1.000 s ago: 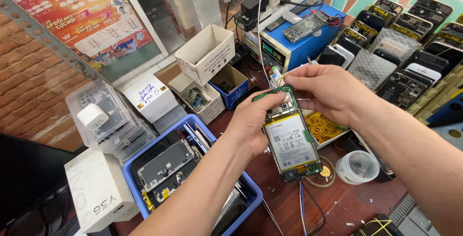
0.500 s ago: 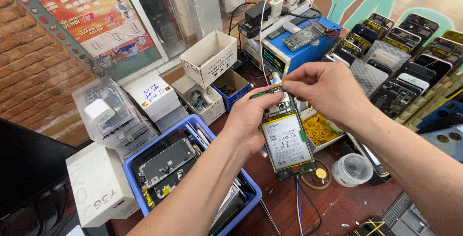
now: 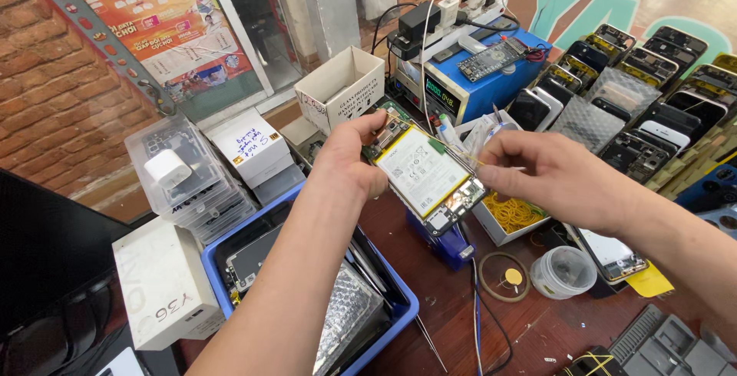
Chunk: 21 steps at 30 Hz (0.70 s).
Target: The person applies adhesive to the edges of a smartphone frame, then aligns and presses a new display assembly onto the frame. The person wipes the display surface with a cloth and secures the phone with rubber bands. The person handles a smartphone frame, display assembly, adhesive tube, cleaning cloth, and rubber bands.
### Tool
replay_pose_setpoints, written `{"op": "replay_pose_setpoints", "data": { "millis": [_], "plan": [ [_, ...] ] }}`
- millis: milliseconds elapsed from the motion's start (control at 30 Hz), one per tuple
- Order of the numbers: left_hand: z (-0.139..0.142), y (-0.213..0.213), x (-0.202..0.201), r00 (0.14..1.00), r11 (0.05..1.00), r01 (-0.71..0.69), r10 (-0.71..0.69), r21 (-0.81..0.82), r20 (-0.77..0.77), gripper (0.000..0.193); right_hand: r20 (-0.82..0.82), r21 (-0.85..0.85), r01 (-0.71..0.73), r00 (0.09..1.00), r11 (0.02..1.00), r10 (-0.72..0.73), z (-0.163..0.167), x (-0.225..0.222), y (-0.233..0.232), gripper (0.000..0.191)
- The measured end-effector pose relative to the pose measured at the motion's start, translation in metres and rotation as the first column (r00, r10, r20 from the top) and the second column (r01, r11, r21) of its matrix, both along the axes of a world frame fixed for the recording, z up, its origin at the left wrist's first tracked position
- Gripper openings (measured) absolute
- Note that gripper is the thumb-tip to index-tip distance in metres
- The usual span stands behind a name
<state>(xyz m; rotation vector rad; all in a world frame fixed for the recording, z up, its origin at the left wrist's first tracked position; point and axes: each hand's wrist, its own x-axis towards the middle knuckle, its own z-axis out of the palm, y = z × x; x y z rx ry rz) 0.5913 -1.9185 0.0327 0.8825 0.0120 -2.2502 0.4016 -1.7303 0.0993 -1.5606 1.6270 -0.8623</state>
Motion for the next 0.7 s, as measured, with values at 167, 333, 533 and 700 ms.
{"op": "replay_pose_setpoints", "data": {
  "millis": [167, 333, 533, 700],
  "plan": [
    [-0.008, -0.006, -0.004, 1.000, 1.000, 0.024, -0.024, 0.007, -0.015, 0.018, -0.089, 0.063, 0.199, 0.977, 0.978, -0.193, -0.005, 0.003, 0.024, 0.021],
    [-0.019, -0.001, -0.011, 0.998, 0.998, 0.045, -0.043, 0.032, -0.037, 0.018, 0.114, -0.004, 0.239, 0.965, 0.971, -0.237, -0.022, 0.005, 0.041, 0.013],
    [-0.017, 0.006, -0.014, 0.999, 0.997, -0.033, 0.033, 0.070, -0.006, 0.020, 0.130, -0.029, 0.373, 0.921, 0.927, -0.367, -0.041, 0.010, 0.043, 0.011],
    [-0.010, 0.008, -0.014, 1.000, 0.998, -0.012, 0.013, 0.058, -0.021, 0.023, 0.341, -0.117, 0.374, 0.885, 0.920, -0.317, -0.050, 0.016, 0.041, 0.010]
  ]
}}
